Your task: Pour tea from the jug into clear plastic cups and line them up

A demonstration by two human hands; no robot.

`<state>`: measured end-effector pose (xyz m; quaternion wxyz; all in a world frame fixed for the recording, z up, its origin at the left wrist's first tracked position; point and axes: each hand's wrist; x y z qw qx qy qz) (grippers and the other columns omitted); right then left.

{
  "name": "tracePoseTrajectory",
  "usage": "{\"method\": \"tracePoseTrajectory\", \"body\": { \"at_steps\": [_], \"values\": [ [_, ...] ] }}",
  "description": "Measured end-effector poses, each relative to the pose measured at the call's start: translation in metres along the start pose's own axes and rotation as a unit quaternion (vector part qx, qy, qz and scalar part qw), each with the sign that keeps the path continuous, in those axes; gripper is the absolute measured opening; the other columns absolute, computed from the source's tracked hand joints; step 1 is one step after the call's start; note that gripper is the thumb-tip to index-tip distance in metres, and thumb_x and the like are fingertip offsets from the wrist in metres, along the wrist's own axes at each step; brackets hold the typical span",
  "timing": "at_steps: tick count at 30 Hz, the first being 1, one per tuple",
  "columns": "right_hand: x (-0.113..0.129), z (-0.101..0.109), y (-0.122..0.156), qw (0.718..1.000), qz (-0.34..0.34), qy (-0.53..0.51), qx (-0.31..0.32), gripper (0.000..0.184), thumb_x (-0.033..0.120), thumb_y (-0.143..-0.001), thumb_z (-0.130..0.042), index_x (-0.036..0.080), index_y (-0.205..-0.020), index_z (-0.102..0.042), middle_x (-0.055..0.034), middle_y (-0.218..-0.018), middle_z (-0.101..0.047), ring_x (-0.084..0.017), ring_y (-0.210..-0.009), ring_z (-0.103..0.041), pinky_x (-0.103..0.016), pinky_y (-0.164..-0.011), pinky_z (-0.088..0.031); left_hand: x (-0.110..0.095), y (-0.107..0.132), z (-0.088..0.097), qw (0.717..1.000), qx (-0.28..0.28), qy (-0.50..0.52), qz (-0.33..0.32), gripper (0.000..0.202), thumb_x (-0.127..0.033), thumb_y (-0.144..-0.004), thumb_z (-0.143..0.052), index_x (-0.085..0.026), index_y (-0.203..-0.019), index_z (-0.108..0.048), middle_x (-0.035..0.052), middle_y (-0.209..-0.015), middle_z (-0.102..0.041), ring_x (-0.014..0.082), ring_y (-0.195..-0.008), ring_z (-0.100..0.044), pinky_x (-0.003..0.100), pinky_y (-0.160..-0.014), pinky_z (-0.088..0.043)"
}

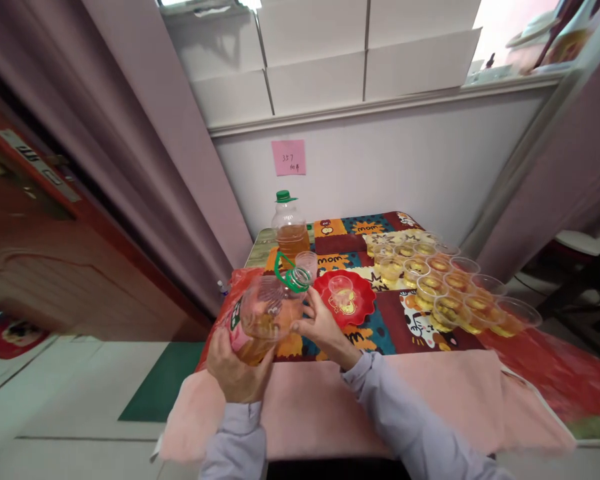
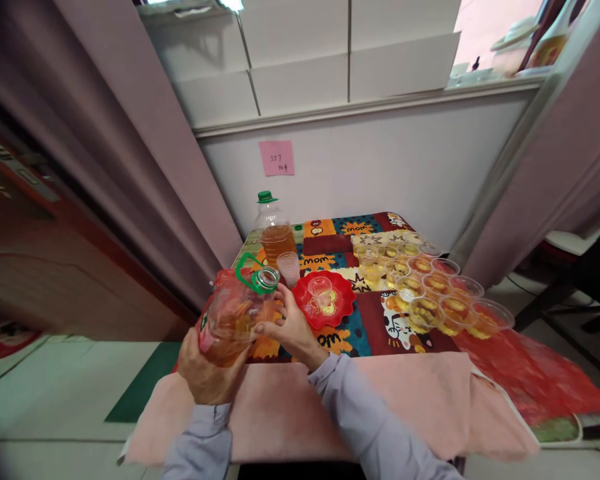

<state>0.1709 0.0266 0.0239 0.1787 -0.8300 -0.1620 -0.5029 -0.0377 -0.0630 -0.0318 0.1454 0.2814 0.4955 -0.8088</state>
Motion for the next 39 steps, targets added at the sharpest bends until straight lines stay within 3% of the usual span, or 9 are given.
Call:
{"method": "tracePoseTrajectory", "body": {
  "at_steps": [3, 6, 8, 12, 17, 24, 29, 33, 39],
  "values": [
    [0.002, -0.007, -0.002, 0.998, 0.018, -0.033, 0.050, 0.100, 0.064, -0.062, -0.104, 0.029, -0.143, -0.057, -0.0149, -0.160, -0.058, -0.037, -0.147, -0.061, -0.055, -0.121, -0.051, 0.002, 0.003, 0.000, 0.996, 0.000, -0.041, -0.076, 0.115, -0.067, -0.059, -0.099, -0.015, -0.150, -0.051, 0.0289, -0.151, -0.058, 0.0517, -0.148, -0.051, 0.073, -0.128, -0.031],
    [0.001, -0.004, -0.004, 0.998, -0.005, -0.046, 0.050, 0.101, 0.064, -0.059, -0.106, 0.029, -0.140, -0.057, -0.0156, -0.157, -0.058, -0.038, -0.145, -0.063, -0.058, -0.123, -0.049, -0.004, 0.006, 0.003, 0.998, -0.001, -0.007, -0.064, 0.118, -0.068, -0.053, -0.101, -0.017, -0.149, -0.054, 0.0269, -0.152, -0.059, 0.0511, -0.147, -0.052, 0.071, -0.130, -0.029],
    [-0.002, 0.000, -0.005, 0.997, -0.026, -0.057, 0.037, 0.109, 0.065, -0.056, -0.106, 0.028, -0.145, -0.054, -0.0181, -0.160, -0.053, -0.041, -0.145, -0.062, -0.061, -0.123, -0.048, -0.009, 0.007, 0.005, 0.996, -0.015, 0.084, 0.003, 0.122, -0.070, -0.051, -0.101, -0.017, -0.151, -0.054, 0.0252, -0.155, -0.058, 0.0494, -0.148, -0.053, 0.067, -0.130, -0.033],
    [-0.008, 0.006, -0.005, 0.996, -0.039, -0.076, 0.028, 0.122, 0.067, -0.054, -0.106, 0.030, -0.154, -0.047, -0.0197, -0.163, -0.050, -0.042, -0.147, -0.060, -0.063, -0.124, -0.046, -0.007, 0.007, 0.005, 0.954, -0.104, 0.230, 0.164, 0.111, -0.074, -0.076, -0.085, -0.018, -0.163, -0.045, 0.0218, -0.170, -0.047, 0.0411, -0.156, -0.048, 0.055, -0.130, -0.039],
    [-0.012, 0.009, -0.004, 0.996, -0.039, -0.076, 0.032, 0.122, 0.070, -0.055, -0.105, 0.032, -0.156, -0.048, -0.0185, -0.164, -0.049, -0.042, -0.147, -0.059, -0.064, -0.123, -0.047, 0.016, -0.001, -0.003, 0.905, -0.118, 0.278, 0.300, 0.069, -0.070, -0.101, -0.050, -0.015, -0.136, -0.072, 0.0175, -0.137, -0.075, 0.0378, -0.136, -0.068, 0.059, -0.122, -0.049],
    [-0.005, 0.013, -0.005, 0.995, -0.056, -0.083, 0.030, 0.124, 0.078, -0.059, -0.100, 0.034, -0.161, -0.044, -0.0172, -0.164, -0.052, -0.040, -0.143, -0.063, -0.056, -0.107, -0.062, 0.019, -0.011, 0.004, 0.855, -0.059, 0.345, 0.382, 0.043, -0.033, -0.071, -0.080, -0.018, -0.111, -0.083, 0.0118, -0.124, -0.083, 0.0369, -0.138, -0.068, 0.058, -0.128, -0.045],
    [0.010, 0.014, -0.002, 0.995, -0.073, -0.071, -0.003, 0.107, 0.077, -0.075, -0.090, 0.035, -0.162, -0.044, -0.0136, -0.153, -0.062, -0.036, -0.128, -0.072, -0.043, -0.078, -0.072, 0.014, -0.010, 0.006, 0.841, -0.035, 0.368, 0.394, 0.047, -0.031, -0.067, -0.085, -0.018, -0.112, -0.084, 0.0122, -0.131, -0.082, 0.0378, -0.144, -0.064, 0.058, -0.130, -0.043],
    [0.010, 0.011, -0.002, 0.994, -0.070, -0.085, -0.026, 0.100, 0.066, -0.078, -0.090, 0.032, -0.162, -0.047, -0.0091, -0.132, -0.072, -0.033, -0.114, -0.076, -0.044, -0.076, -0.072, 0.016, -0.010, 0.006, 0.844, -0.033, 0.368, 0.390, 0.048, -0.029, -0.068, -0.082, -0.019, -0.115, -0.084, 0.0120, -0.135, -0.081, 0.0372, -0.150, -0.060, 0.055, -0.131, -0.043],
    [0.002, 0.006, -0.005, 0.985, -0.094, -0.117, -0.083, 0.095, 0.064, -0.080, -0.085, 0.032, -0.162, -0.048, -0.0087, -0.132, -0.072, -0.030, -0.108, -0.077, -0.035, -0.064, -0.069, 0.021, -0.013, 0.011, 0.849, 0.002, 0.357, 0.389, 0.048, -0.040, -0.075, -0.085, -0.021, -0.119, -0.084, 0.0129, -0.136, -0.080, 0.0396, -0.150, -0.059, 0.059, -0.129, -0.044]
  ]
}}
Point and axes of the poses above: each hand's wrist, its own y-axis away from the middle knuckle, its own z-axis out of the back of the hand, x = y × z
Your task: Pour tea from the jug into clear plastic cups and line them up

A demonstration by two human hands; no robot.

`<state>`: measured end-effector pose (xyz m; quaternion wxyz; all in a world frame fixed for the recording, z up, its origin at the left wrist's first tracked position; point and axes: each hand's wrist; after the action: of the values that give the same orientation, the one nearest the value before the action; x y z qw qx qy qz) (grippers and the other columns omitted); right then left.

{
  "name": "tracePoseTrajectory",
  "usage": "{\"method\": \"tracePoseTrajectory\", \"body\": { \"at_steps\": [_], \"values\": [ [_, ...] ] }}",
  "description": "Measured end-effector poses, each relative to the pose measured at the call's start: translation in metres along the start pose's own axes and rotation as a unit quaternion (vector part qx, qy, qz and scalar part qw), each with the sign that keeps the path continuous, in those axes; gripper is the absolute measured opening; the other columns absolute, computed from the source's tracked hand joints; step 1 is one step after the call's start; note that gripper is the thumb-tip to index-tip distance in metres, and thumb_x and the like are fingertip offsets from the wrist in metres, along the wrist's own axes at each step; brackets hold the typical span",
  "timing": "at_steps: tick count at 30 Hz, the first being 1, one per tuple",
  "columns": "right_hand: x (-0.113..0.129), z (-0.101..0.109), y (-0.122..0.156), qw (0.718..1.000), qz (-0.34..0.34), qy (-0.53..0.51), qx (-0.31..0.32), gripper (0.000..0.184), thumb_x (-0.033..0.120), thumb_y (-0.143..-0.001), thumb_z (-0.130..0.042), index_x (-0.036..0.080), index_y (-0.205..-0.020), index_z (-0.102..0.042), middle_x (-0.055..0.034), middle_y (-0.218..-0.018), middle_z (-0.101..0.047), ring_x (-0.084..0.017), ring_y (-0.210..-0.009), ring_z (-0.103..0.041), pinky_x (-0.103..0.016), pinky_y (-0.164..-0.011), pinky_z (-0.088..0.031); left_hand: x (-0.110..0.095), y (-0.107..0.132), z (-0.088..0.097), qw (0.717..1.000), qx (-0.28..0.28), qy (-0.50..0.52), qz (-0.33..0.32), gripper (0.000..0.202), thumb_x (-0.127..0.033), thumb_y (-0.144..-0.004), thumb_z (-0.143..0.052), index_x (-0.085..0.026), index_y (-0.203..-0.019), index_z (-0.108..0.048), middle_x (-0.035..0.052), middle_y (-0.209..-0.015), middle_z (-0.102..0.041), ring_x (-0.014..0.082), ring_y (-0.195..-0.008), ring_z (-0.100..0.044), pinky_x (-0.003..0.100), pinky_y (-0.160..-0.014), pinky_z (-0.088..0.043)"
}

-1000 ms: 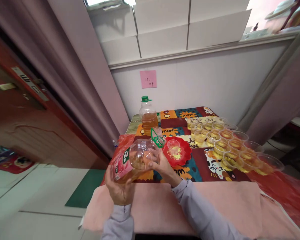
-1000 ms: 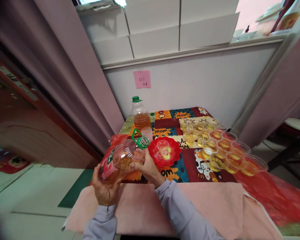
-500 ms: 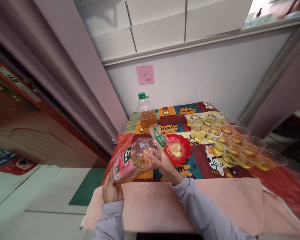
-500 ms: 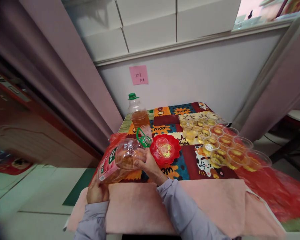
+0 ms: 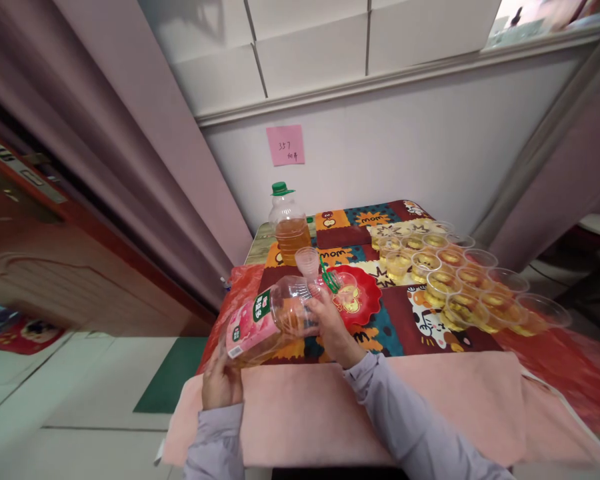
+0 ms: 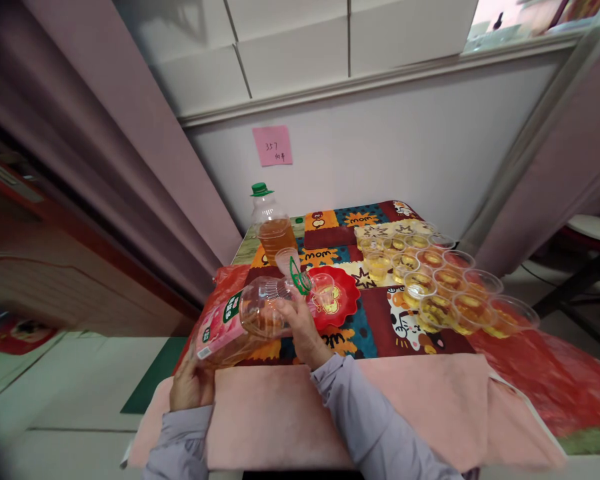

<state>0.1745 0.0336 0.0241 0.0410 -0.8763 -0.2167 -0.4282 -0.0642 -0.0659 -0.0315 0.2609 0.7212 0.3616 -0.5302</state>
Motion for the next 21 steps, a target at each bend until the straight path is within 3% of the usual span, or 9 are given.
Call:
{"method": "tracePoseTrajectory", "body": {
  "at_steps": [6, 12, 17, 21],
  "values": [
    [-0.004, -0.002, -0.004, 0.999, -0.017, -0.039, -0.023, 0.085, 0.071, -0.082, -0.081, 0.033, -0.153, -0.054, -0.0072, -0.128, -0.072, -0.025, -0.099, -0.077, -0.033, -0.061, -0.067, -0.006, 0.007, -0.007, 0.998, 0.068, 0.009, 0.000, 0.065, -0.046, -0.073, -0.093, -0.022, -0.132, -0.078, 0.0140, -0.148, -0.074, 0.0397, -0.150, -0.059, 0.057, -0.126, -0.049],
    [-0.007, 0.003, -0.009, 0.999, -0.018, -0.046, -0.017, 0.083, 0.076, -0.085, -0.076, 0.031, -0.151, -0.055, -0.0059, -0.120, -0.076, -0.024, -0.088, -0.078, -0.035, -0.061, -0.066, -0.017, 0.013, -0.015, 0.995, 0.079, 0.043, 0.040, 0.081, -0.049, -0.064, -0.101, -0.026, -0.137, -0.077, 0.0144, -0.156, -0.070, 0.0471, -0.154, -0.054, 0.062, -0.121, -0.054],
    [-0.002, 0.005, -0.008, 0.996, -0.044, -0.074, -0.008, 0.079, 0.077, -0.087, -0.073, 0.031, -0.149, -0.055, -0.0044, -0.110, -0.081, -0.022, -0.075, -0.078, -0.034, -0.059, -0.064, -0.026, 0.024, -0.017, 0.989, 0.109, 0.039, 0.087, 0.084, -0.060, -0.079, -0.091, -0.031, -0.153, -0.066, 0.0163, -0.169, -0.057, 0.0491, -0.156, -0.051, 0.067, -0.108, -0.063],
    [0.000, 0.000, -0.006, 0.992, -0.057, -0.111, -0.003, 0.071, 0.076, -0.087, -0.073, 0.031, -0.140, -0.061, -0.0042, -0.104, -0.083, -0.026, -0.081, -0.080, -0.038, -0.064, -0.067, -0.018, 0.044, -0.024, 0.993, 0.095, 0.001, 0.071, 0.079, -0.068, -0.089, -0.077, -0.035, -0.159, -0.060, 0.0221, -0.154, -0.068, 0.0500, -0.138, -0.068, 0.069, -0.095, -0.067]
  ]
}}
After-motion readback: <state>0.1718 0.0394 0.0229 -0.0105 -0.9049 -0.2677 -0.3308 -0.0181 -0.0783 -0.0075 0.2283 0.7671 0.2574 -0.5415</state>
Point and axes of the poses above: each hand's wrist, its own y-axis away from the middle knuckle, its own z-axis out of the back of the hand, x = y × z
